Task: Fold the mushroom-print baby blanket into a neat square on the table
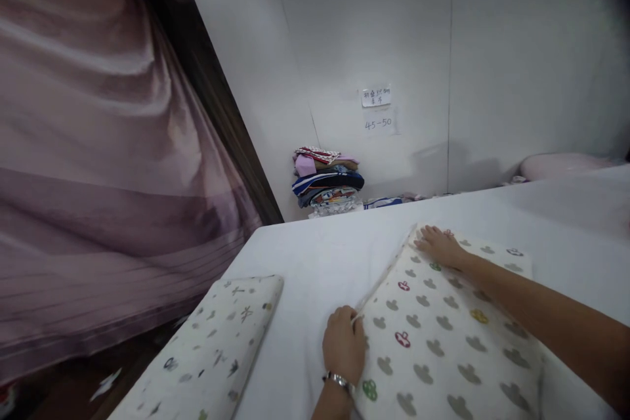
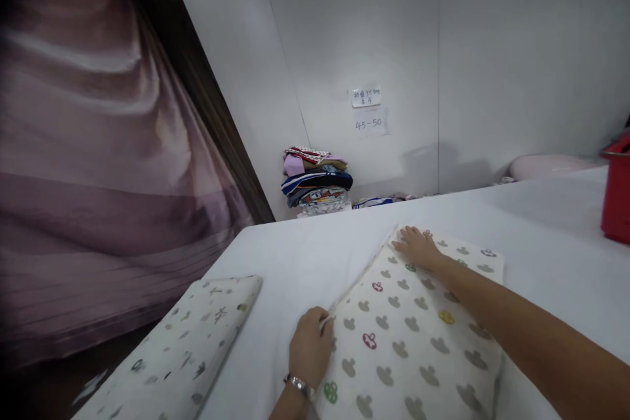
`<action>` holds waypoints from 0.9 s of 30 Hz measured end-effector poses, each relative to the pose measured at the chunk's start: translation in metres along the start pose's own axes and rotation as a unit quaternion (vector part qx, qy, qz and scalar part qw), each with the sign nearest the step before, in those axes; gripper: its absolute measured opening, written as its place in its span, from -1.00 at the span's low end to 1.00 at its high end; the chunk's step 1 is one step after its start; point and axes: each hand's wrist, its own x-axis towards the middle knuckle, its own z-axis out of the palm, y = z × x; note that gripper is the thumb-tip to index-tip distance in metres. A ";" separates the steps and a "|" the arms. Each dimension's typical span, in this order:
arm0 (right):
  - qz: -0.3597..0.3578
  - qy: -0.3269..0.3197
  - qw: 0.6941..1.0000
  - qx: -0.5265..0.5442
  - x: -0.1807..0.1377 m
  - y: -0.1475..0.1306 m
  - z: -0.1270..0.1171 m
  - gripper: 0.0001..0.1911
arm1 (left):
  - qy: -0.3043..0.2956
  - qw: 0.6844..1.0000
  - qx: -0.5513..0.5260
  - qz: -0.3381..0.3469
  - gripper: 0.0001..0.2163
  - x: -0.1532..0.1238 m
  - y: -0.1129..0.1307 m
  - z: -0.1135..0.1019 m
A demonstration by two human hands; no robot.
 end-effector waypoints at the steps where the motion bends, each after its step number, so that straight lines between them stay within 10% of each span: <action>1: -0.005 -0.006 1.000 0.003 -0.016 -0.004 -0.004 -0.41 | -0.001 1.000 -0.010 0.002 -0.87 0.000 -0.001 -0.001; 8: -0.200 -0.061 0.971 0.118 -0.198 -0.031 -0.001 -0.46 | -0.034 0.999 -0.013 -0.005 -0.81 0.003 -0.011 -0.012; 12: -0.330 0.037 0.932 0.143 -0.271 -0.033 0.023 -0.39 | -0.088 0.996 -0.001 -0.028 -0.72 0.003 -0.015 -0.023; 19: -0.446 0.088 0.889 0.047 -0.289 -0.044 0.035 -0.35 | -0.110 0.992 -0.028 -0.056 -0.73 -0.005 -0.017 -0.030; 27: -0.423 0.154 0.891 0.058 -0.279 -0.040 0.066 -0.30 | -0.092 0.984 -0.100 -0.111 -0.71 -0.028 -0.014 -0.036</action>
